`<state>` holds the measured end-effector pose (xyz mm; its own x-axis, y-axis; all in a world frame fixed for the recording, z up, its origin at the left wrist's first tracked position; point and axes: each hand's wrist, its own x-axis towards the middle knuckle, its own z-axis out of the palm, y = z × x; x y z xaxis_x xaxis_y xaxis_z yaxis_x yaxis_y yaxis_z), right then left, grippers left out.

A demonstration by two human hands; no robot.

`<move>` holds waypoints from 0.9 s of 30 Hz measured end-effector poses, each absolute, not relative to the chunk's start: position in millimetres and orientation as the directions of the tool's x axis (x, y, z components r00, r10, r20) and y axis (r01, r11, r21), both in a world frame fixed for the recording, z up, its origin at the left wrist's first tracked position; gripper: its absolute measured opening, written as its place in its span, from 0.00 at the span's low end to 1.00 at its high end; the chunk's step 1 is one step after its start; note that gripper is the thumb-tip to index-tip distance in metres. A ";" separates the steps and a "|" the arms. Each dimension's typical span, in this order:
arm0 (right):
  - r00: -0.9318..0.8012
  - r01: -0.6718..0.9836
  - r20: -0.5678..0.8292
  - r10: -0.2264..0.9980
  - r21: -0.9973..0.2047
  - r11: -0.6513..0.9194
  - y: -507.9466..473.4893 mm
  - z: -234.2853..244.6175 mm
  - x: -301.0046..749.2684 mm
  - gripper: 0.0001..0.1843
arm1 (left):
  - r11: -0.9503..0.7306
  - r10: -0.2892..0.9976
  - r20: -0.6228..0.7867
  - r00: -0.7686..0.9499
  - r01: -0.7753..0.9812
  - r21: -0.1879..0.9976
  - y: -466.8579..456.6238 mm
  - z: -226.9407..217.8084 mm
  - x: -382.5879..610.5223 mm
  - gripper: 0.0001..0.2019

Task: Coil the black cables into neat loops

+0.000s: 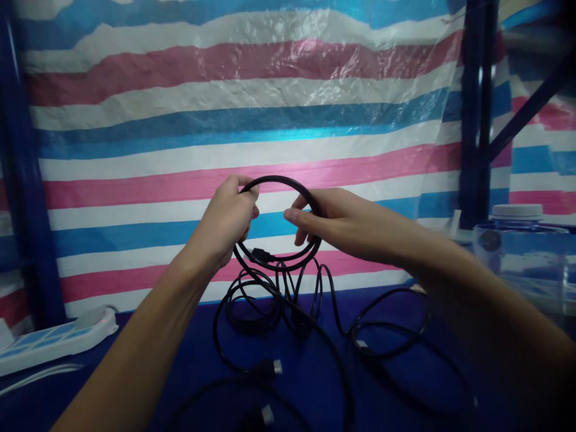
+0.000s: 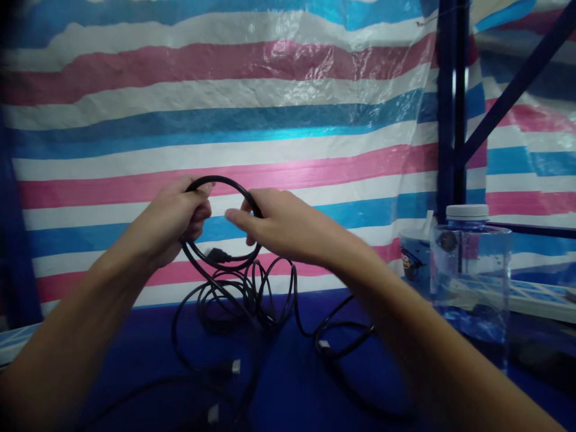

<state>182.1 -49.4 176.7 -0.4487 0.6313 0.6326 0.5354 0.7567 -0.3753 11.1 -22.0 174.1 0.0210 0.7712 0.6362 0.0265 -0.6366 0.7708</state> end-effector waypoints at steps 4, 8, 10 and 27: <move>-0.231 0.297 0.775 0.589 -0.520 0.801 -50.4 175.0 166.7 0.10 | -0.587 0.799 0.589 0.123 -0.049 0.808 -28.0 173.2 20.4 0.05; -0.020 0.025 0.842 0.539 -0.539 0.842 -58.4 172.8 159.2 0.06 | -0.664 0.734 0.670 0.112 -0.088 0.742 -33.1 175.3 20.4 0.07; 0.040 -0.036 0.876 0.480 -0.479 0.877 -63.5 172.1 158.4 0.07 | -0.729 0.676 0.728 0.114 -0.034 0.683 -31.9 175.3 17.5 0.08; -0.100 -0.150 0.824 0.557 -0.566 0.811 -48.7 166.8 148.7 0.05 | -0.564 0.752 0.643 0.148 -0.362 0.742 -34.5 182.6 17.3 0.09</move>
<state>148.7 -48.7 166.8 -0.1005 0.5572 0.8243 -0.1496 0.8106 -0.5661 17.3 -34.5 182.6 0.1477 0.7517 0.6428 -0.3618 -0.5638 0.7424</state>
